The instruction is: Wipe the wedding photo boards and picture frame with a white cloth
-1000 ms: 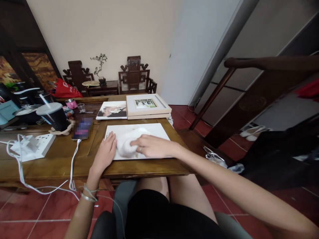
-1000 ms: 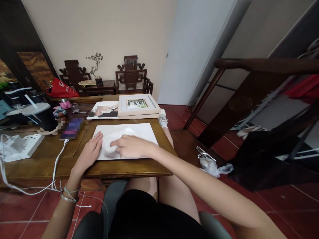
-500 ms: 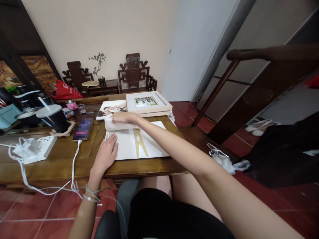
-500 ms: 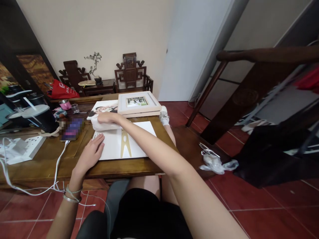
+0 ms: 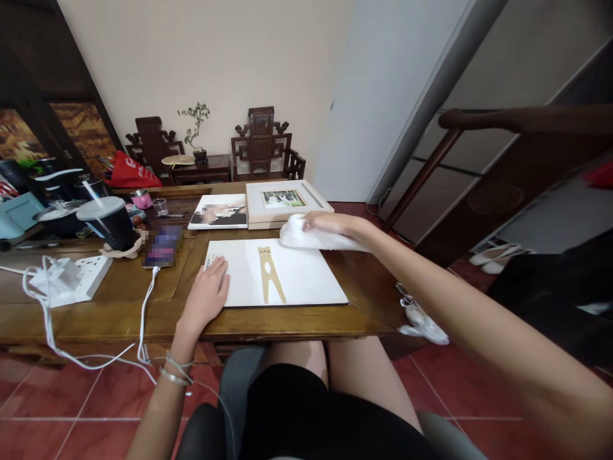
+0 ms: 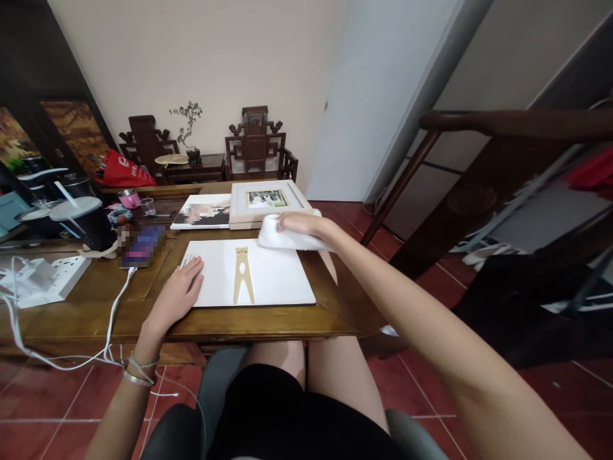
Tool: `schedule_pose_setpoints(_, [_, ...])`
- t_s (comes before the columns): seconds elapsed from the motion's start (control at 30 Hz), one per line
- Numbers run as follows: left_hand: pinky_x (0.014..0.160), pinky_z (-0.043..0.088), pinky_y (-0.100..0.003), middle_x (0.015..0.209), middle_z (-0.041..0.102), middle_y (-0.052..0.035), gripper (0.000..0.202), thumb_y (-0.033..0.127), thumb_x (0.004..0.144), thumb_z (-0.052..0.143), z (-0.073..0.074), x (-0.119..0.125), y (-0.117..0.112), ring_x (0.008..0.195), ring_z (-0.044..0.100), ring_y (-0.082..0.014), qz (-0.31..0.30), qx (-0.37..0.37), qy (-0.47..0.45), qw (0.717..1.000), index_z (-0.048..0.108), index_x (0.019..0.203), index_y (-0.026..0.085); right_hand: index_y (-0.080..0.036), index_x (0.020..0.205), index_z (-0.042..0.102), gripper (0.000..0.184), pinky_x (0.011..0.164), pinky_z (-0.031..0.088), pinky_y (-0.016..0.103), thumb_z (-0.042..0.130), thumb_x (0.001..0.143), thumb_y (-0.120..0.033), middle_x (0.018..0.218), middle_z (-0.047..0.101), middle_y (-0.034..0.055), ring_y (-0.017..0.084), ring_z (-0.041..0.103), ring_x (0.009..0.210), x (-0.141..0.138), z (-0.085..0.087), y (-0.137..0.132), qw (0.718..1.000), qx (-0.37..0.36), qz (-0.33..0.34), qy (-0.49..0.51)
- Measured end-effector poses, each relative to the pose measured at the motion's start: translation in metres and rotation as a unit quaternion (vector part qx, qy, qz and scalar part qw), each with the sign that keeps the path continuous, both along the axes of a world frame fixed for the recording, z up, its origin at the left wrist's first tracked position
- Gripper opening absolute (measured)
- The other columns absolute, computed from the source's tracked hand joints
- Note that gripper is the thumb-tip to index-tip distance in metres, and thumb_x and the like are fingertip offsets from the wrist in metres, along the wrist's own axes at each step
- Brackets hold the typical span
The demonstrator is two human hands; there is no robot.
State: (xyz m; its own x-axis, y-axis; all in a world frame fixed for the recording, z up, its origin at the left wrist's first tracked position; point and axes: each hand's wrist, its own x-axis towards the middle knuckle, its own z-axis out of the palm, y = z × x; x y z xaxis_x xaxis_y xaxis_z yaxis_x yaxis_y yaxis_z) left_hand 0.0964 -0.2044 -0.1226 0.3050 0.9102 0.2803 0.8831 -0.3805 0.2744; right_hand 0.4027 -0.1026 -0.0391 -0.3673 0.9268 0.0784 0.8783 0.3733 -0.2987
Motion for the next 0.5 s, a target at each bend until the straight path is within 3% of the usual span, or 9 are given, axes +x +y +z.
schedule_pose_setpoints(0.2, [0.113, 0.026, -0.048, 0.144, 0.045, -0.0138, 0.042, 0.023, 0.095, 0.031, -0.002, 0.0, 0.002, 0.138, 0.036, -0.0233, 0.001, 0.008, 0.011, 1.0, 0.049, 0.132, 0.013, -0.015, 0.114, 0.062, 0.038, 0.094, 0.04, 0.043, 0.041, 0.083, -0.02, 0.12, 0.064, 0.0117, 0.031, 0.056, 0.108, -0.007, -0.02, -0.013, 0.999, -0.004, 0.042, 0.005])
schedule_pose_setpoints(0.37, [0.113, 0.027, -0.048, 0.144, 0.045, -0.0145, 0.043, 0.023, 0.095, 0.032, -0.002, 0.0, 0.002, 0.137, 0.037, -0.0239, 0.002, 0.003, 0.014, 1.0, 0.049, 0.132, 0.011, -0.012, 0.107, 0.063, 0.036, 0.095, 0.038, 0.048, 0.037, 0.083, -0.012, 0.115, 0.065, 0.0158, 0.032, 0.06, 0.104, -0.024, -0.041, -0.032, 0.991, 0.035, 0.12, -0.04])
schedule_pose_setpoints(0.5, [0.113, 0.027, -0.048, 0.144, 0.045, -0.014, 0.042, 0.023, 0.095, 0.032, -0.002, 0.0, 0.003, 0.138, 0.036, -0.0239, 0.002, 0.004, 0.015, 1.0, 0.049, 0.132, 0.011, -0.013, 0.103, 0.062, 0.033, 0.106, 0.026, 0.054, 0.034, 0.085, -0.013, 0.13, 0.056, 0.0169, 0.033, 0.042, 0.13, -0.016, -0.048, -0.079, 0.985, 0.048, 0.162, -0.035])
